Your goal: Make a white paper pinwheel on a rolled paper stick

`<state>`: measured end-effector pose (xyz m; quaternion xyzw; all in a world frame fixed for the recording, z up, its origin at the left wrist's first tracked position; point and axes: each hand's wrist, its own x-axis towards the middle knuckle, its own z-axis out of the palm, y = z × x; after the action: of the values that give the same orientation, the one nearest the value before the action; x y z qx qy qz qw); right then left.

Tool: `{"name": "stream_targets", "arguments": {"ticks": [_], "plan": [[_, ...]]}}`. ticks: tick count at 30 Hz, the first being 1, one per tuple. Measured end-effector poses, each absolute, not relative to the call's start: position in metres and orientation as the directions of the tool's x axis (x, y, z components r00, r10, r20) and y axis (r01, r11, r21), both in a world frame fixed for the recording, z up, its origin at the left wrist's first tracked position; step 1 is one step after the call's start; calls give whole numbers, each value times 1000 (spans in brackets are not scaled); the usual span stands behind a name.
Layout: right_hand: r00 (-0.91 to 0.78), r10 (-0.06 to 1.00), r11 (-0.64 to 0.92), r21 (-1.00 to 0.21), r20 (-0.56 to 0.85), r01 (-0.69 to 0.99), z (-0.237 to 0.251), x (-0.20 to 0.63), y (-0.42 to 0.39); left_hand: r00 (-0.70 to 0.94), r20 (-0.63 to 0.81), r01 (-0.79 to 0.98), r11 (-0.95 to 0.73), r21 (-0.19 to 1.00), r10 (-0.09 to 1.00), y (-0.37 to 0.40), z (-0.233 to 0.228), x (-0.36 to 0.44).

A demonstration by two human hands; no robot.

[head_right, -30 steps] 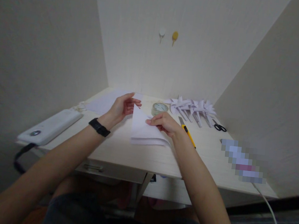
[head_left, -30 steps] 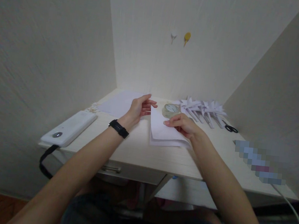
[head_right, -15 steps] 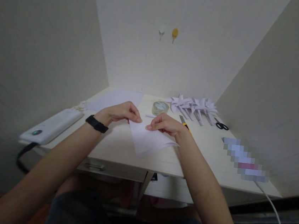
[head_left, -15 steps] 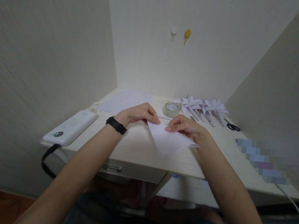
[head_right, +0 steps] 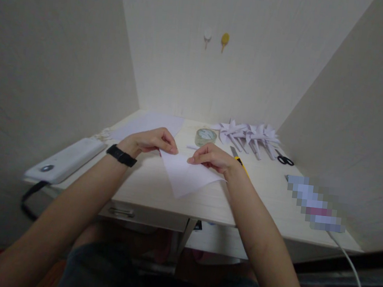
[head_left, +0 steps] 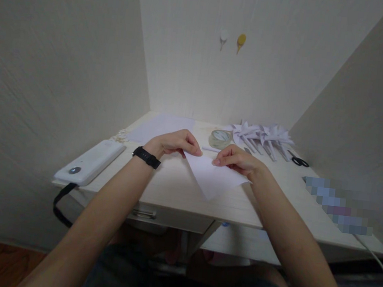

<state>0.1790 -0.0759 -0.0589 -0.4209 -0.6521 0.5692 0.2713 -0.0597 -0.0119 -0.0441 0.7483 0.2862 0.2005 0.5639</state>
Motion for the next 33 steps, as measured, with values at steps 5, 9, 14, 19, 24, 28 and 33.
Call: {"name": "stream_targets", "arguments": {"ticks": [5, 9, 14, 19, 24, 28, 33], "plan": [[-574, 800, -38, -968, -178, 246, -63, 177, -76, 825, -158, 206, -27, 978, 542, -19, -41, -58], [-639, 752, 28, -960, -164, 279, -67, 169, -75, 869, -200, 276, -109, 955, 452, -23, -42, -50], [-661, 738, 102, -945, -137, 310, -67, 158, -78, 920, -205, 291, -232, 928, 332, -27, -42, -43], [-659, 735, 58, -955, -157, 292, -68, 158, -82, 906, -249, 315, -155, 936, 341, -36, -43, -43], [-673, 732, 61, -973, -107, 222, -69, 163, -82, 911, -229, 287, -128, 950, 342, -41, -43, -42], [-673, 730, 61, -969, -120, 239, -68, 167, -80, 916, -203, 271, -161, 949, 346, -40, -46, -42], [-678, 724, 77, -962, -126, 260, -66, 172, -79, 919, -203, 273, -174, 946, 337, -39, -49, -40]]}}
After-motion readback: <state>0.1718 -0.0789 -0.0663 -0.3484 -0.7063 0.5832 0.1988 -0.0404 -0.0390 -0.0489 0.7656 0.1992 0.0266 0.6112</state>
